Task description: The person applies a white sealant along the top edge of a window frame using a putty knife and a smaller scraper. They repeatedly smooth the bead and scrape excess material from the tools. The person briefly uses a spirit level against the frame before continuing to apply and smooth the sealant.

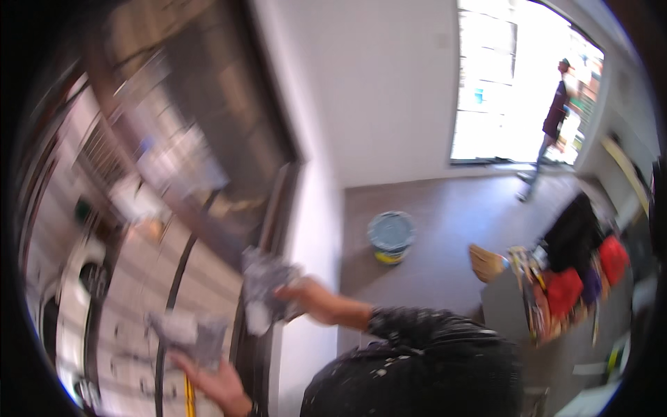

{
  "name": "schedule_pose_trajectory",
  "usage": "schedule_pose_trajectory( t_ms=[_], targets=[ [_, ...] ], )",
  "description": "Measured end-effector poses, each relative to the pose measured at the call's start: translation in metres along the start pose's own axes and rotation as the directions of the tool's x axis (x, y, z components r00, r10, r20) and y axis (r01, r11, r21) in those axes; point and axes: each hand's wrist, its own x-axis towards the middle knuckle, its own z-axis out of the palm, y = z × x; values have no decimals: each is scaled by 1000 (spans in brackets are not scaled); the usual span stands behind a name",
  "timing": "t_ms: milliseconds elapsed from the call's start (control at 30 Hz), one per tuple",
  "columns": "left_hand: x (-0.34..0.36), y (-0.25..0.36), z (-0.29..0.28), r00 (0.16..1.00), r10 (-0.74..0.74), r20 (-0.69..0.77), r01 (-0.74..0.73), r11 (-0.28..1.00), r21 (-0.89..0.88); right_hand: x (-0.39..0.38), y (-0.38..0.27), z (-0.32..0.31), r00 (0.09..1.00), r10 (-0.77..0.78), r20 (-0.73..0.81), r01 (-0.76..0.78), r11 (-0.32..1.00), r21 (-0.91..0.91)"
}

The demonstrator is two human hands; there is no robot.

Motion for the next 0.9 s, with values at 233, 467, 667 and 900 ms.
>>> schedule_pose_trajectory(
  t_ms=[233, 467, 667, 900],
  targets=[
    [-1, 5, -50, 508, 487, 710, -720, -213, 661, -10, -3, 64, 892, 407, 196, -451, 827, 336],
    [-5, 27, -35, 268, 446, 854, -956, 231, 179, 16, 8, 111, 710, 591, 383, -694, 681, 234],
    [-16, 52, -68, 449, 262, 854, -890, 215, 402, 41, 17, 117, 634, 634, 442, -765, 598, 240],
    [-22, 53, -102, 515, 205, 833, -857, 132, 498, 57, 15, 121, 714, 586, 383, -688, 690, 226]
  ],
)
